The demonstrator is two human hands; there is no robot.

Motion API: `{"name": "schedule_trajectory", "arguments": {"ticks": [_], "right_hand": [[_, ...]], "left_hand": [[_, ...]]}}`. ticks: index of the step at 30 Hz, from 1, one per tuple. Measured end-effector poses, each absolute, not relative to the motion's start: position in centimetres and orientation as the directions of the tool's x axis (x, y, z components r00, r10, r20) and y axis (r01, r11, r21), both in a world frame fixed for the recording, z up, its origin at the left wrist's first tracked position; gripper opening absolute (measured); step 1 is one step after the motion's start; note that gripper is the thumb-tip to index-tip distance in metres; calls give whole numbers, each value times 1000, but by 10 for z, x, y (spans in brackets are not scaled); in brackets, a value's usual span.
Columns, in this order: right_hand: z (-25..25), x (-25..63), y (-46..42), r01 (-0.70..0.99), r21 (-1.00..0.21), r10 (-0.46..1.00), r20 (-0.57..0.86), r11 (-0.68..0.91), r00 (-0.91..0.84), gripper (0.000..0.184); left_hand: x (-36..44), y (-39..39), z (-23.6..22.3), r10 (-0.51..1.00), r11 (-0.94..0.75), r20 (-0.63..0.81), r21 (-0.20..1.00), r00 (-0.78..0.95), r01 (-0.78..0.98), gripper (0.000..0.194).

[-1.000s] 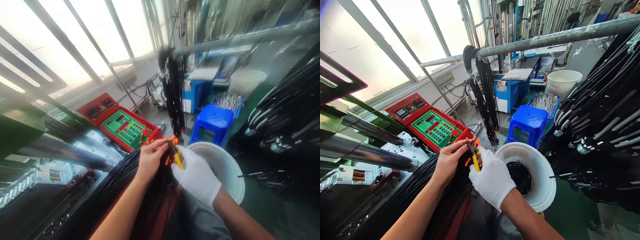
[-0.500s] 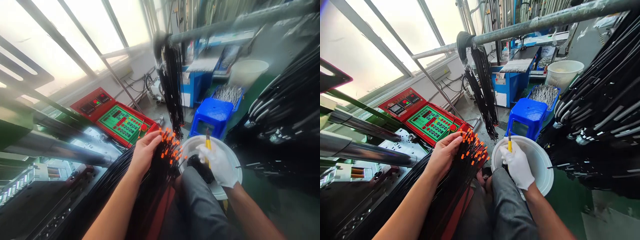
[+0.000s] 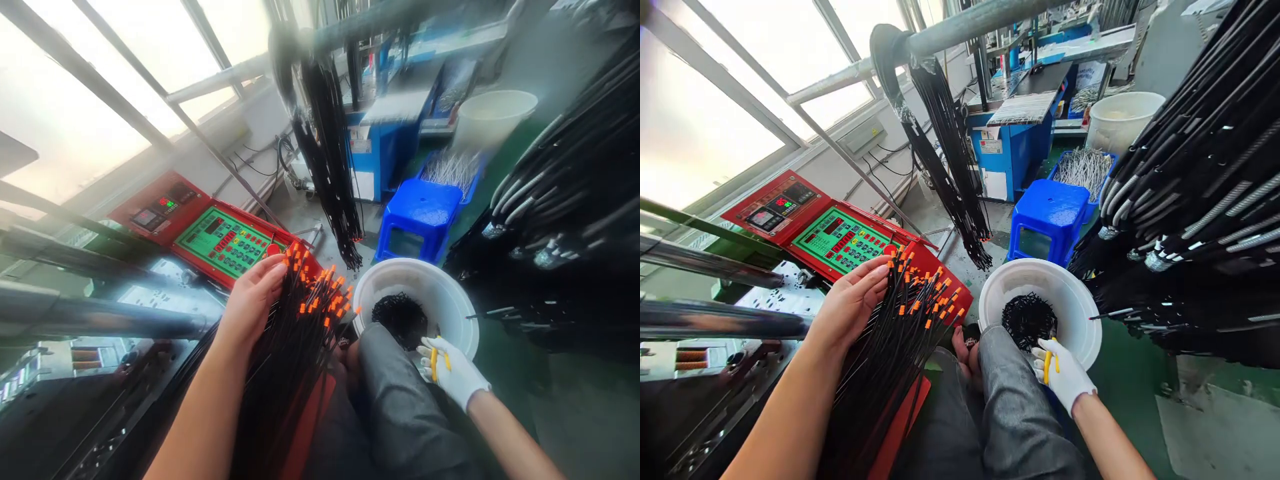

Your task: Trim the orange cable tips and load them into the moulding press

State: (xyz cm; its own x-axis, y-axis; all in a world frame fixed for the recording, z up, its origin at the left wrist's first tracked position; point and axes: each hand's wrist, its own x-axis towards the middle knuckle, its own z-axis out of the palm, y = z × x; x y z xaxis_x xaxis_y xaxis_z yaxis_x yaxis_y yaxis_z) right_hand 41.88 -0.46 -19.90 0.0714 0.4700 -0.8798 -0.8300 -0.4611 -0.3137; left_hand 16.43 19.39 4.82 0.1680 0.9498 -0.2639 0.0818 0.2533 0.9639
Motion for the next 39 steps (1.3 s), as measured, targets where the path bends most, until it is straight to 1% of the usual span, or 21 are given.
{"name": "schedule_trajectory", "arguments": {"ticks": [3,5,8,10,12,14,15,19,21,24,29,35,39], "right_hand": [[-194,408,7,-831,-302,515,-857,-467,21,21],[-187,400,14,-825,-299,546,-838,-480,-14,22],[-177,388,20,-810,-293,568,-821,-508,-59,28],[-172,382,21,-797,-284,564,-821,-533,-84,32],[-171,379,21,-785,-277,554,-826,-555,-100,34],[-171,378,20,-775,-276,545,-832,-568,-104,36],[-172,378,19,-772,-278,543,-834,-571,-101,37],[-177,383,13,-767,-294,536,-841,-571,-76,37],[-179,386,12,-765,-301,531,-845,-570,-63,36],[-181,388,10,-762,-309,530,-846,-569,-53,36],[-180,386,9,-755,-319,546,-835,-573,-62,39],[-178,377,9,-736,-332,561,-824,-591,-79,43],[-164,377,13,-716,-376,589,-806,-588,-60,45]], "left_hand": [[165,191,46,925,272,-336,911,176,310,48],[168,186,46,901,285,-390,862,190,419,55],[172,180,45,871,310,-461,785,171,537,61],[173,179,41,817,383,-554,729,160,567,56],[174,179,36,698,488,-679,682,226,545,43],[173,180,31,600,568,-730,676,327,469,32],[171,181,30,589,587,-722,691,364,421,28],[163,178,32,629,591,-643,761,438,268,19],[160,176,35,636,594,-618,774,462,218,19],[158,175,38,665,581,-587,795,462,174,23],[158,174,38,715,539,-545,828,437,151,30],[159,173,37,734,540,-538,832,414,126,34],[168,175,41,747,555,-540,828,388,82,29]]}}
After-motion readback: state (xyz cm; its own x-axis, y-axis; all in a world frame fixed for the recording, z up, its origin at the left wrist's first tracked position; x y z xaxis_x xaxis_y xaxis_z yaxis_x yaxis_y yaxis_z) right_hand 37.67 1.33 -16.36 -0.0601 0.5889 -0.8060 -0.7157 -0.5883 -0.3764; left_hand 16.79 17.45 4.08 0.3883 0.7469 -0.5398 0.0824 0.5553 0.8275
